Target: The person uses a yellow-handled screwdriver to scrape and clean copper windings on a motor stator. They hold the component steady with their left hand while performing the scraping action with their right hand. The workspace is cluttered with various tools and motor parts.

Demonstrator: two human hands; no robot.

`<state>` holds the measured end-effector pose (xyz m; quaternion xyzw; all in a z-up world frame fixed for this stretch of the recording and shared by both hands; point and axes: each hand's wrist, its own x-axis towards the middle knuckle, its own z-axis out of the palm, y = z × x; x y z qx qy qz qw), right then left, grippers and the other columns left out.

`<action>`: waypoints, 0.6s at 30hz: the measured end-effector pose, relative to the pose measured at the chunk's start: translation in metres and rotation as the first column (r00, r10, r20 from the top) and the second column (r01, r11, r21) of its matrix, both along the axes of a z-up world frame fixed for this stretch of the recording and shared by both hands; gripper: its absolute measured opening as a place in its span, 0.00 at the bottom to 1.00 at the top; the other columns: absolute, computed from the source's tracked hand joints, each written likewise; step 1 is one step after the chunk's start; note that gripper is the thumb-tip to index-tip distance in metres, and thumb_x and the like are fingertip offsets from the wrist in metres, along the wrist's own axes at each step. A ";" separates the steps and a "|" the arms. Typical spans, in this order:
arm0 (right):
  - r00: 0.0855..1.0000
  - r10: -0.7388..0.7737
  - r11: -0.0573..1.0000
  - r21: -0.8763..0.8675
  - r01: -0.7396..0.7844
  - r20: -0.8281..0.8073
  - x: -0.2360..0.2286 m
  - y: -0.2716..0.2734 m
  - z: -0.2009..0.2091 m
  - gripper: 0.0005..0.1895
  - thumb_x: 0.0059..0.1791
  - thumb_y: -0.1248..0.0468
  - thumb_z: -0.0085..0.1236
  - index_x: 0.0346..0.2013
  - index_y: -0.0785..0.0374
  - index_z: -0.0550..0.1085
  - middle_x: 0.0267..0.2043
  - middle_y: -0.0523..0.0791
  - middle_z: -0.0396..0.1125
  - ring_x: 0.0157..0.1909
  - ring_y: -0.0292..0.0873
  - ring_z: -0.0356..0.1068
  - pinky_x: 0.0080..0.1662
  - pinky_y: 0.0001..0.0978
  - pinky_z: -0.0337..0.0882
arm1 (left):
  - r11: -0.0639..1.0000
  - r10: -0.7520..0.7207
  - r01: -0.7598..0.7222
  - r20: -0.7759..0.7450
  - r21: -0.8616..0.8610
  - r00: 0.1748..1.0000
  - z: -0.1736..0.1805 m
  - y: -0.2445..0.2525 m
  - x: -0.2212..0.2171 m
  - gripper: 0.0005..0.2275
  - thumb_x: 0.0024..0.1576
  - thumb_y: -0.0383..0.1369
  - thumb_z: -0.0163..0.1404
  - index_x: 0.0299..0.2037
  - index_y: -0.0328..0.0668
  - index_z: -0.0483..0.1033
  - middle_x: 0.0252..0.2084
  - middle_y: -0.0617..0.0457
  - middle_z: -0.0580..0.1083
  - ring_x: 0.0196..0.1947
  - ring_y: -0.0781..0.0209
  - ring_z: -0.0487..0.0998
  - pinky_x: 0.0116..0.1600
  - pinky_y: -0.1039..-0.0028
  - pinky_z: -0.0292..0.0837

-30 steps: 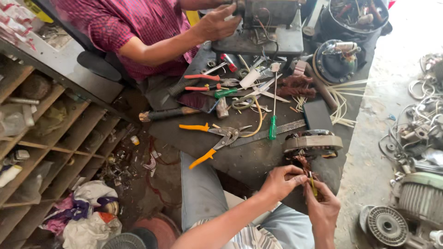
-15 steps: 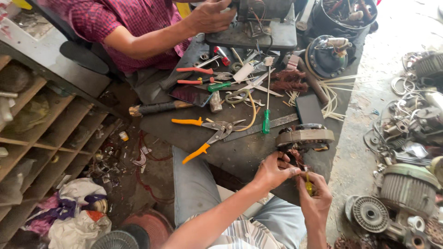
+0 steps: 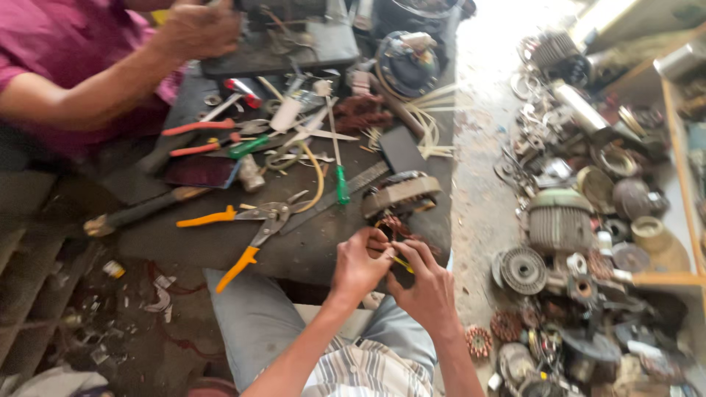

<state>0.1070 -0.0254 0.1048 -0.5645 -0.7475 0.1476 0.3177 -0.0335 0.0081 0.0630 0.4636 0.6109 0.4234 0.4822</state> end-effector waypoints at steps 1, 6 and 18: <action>1.000 -0.005 1.000 0.004 0.005 0.010 0.003 0.001 0.000 0.25 0.39 0.65 0.66 0.52 0.56 0.75 0.52 0.47 0.71 0.47 0.57 0.75 0.42 0.46 0.75 | 0.999 -0.024 0.024 0.001 0.034 1.000 0.005 0.000 0.000 0.12 0.49 0.28 0.62 0.40 0.34 0.78 0.34 0.46 0.83 0.35 0.60 0.87 0.40 0.72 0.82; 0.998 -0.059 0.987 0.149 0.061 -0.017 0.008 0.003 -0.016 0.21 0.45 0.70 0.63 0.53 0.58 0.76 0.54 0.51 0.70 0.50 0.59 0.74 0.46 0.45 0.75 | 0.881 -0.075 0.152 -0.186 0.447 0.980 0.017 -0.017 0.008 0.15 0.57 0.22 0.55 0.54 0.29 0.73 0.39 0.36 0.79 0.40 0.37 0.81 0.43 0.59 0.78; 0.973 -0.169 0.973 0.130 0.190 -0.158 0.010 -0.005 -0.038 0.18 0.46 0.64 0.73 0.48 0.63 0.77 0.46 0.50 0.73 0.46 0.53 0.76 0.46 0.40 0.76 | 0.945 -0.154 0.149 -0.004 0.291 0.988 -0.012 -0.033 0.013 0.13 0.64 0.24 0.43 0.58 0.30 0.69 0.54 0.39 0.77 0.56 0.48 0.81 0.62 0.65 0.74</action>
